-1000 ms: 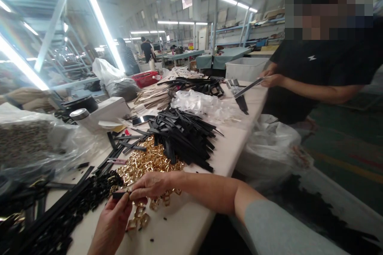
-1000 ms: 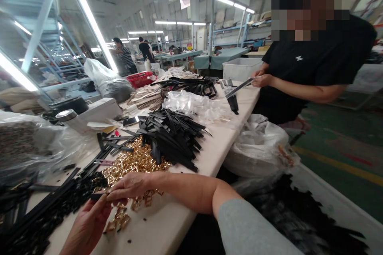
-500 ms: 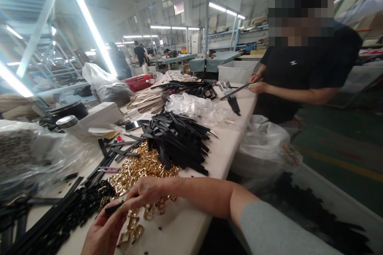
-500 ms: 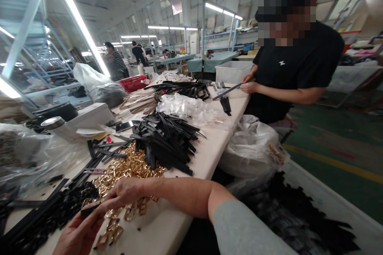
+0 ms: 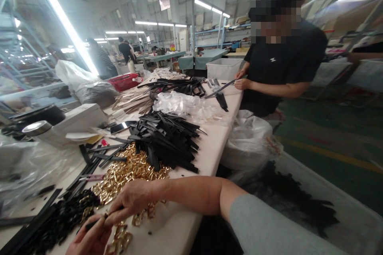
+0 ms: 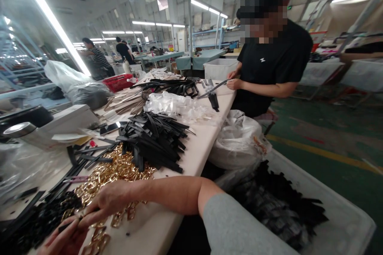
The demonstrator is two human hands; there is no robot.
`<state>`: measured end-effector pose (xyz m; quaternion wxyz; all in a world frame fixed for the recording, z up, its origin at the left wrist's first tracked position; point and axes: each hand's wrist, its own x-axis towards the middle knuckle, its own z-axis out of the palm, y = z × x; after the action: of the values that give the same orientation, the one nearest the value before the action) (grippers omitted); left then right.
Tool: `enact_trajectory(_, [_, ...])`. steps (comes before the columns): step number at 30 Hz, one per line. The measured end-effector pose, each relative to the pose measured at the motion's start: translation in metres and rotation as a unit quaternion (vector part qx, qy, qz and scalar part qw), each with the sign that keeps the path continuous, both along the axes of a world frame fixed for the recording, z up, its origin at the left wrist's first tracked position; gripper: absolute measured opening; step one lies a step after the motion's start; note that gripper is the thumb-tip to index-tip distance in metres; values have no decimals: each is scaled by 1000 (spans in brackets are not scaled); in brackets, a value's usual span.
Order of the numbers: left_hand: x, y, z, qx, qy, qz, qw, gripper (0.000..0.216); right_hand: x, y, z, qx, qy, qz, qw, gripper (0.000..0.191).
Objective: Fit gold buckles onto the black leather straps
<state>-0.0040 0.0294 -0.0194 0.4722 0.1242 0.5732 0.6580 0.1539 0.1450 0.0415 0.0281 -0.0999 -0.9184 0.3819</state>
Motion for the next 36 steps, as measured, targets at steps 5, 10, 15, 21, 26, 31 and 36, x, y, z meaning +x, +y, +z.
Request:
enact_trajectory(5, [14, -4, 26, 62, 9, 33, 997, 34, -5, 7, -12, 1, 70, -6, 998, 19])
enact_trajectory(10, [10, -1, 19, 68, 0, 48, 997, 31, -18, 14, -25, 2, 95, 3, 995, 20])
enact_trajectory(15, [15, 1, 12, 81, -22, 36, 996, 30, -18, 11, -24, 12, 109, -4, 994, 21])
enact_trajectory(21, [21, 4, 15, 78, -43, 48, 995, 22, -19, 13, -26, 57, 104, -10, 993, 20])
enact_trajectory(26, [19, 0, 13, 57, -54, 36, 996, 20, -14, 10, -20, 125, 71, -14, 989, 19])
enact_trajectory(31, [8, 2, 4, 29, -55, 52, 997, 24, -11, 13, -18, 173, 48, -11, 984, 22])
enact_trajectory(36, [7, -2, 12, 10, 26, 47, 999, 36, -10, 8, -15, 207, 35, -26, 977, 23])
